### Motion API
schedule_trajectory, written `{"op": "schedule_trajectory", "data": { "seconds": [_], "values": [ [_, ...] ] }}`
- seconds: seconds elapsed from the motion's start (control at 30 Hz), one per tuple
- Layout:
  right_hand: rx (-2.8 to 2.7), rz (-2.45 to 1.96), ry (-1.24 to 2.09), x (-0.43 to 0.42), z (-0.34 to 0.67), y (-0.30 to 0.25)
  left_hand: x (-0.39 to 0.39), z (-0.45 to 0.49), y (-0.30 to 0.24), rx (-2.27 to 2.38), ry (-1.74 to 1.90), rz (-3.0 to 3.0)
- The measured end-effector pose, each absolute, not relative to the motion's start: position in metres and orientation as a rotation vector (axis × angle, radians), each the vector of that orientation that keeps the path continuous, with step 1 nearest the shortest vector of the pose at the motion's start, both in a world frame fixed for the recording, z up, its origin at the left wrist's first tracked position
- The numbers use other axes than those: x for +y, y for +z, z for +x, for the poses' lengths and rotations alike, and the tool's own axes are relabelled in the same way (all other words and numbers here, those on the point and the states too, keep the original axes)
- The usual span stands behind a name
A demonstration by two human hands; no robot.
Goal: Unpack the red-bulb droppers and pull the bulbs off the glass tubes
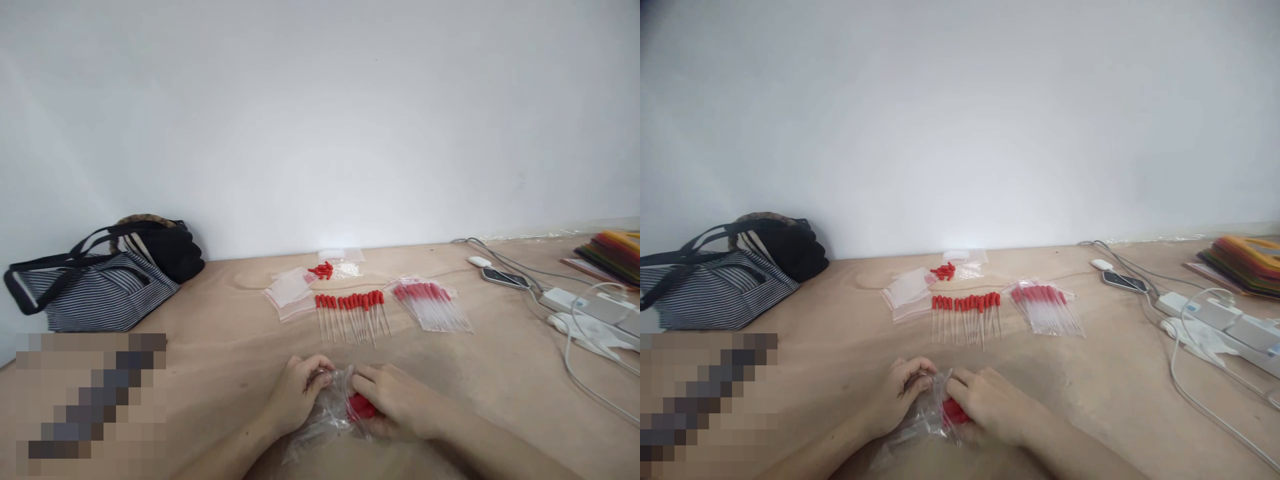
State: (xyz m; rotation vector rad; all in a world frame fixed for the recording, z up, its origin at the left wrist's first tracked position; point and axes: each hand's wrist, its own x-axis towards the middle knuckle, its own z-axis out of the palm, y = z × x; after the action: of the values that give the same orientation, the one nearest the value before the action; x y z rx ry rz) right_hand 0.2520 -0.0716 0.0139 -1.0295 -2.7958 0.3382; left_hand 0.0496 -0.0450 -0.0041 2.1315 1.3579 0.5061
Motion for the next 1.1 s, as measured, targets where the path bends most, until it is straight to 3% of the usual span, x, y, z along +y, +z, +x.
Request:
{"op": "schedule_trajectory", "data": {
  "seconds": [0.7,1.1],
  "values": [
    [-2.53,-1.127,0.945,-0.058,0.289,0.022,-0.047,0.046,0.001,1.387,0.447,2.07],
    [-2.432,-1.083,0.977,-0.06,0.289,0.007,-0.046,0.043,-0.004,1.38,0.457,2.057]
  ]
}}
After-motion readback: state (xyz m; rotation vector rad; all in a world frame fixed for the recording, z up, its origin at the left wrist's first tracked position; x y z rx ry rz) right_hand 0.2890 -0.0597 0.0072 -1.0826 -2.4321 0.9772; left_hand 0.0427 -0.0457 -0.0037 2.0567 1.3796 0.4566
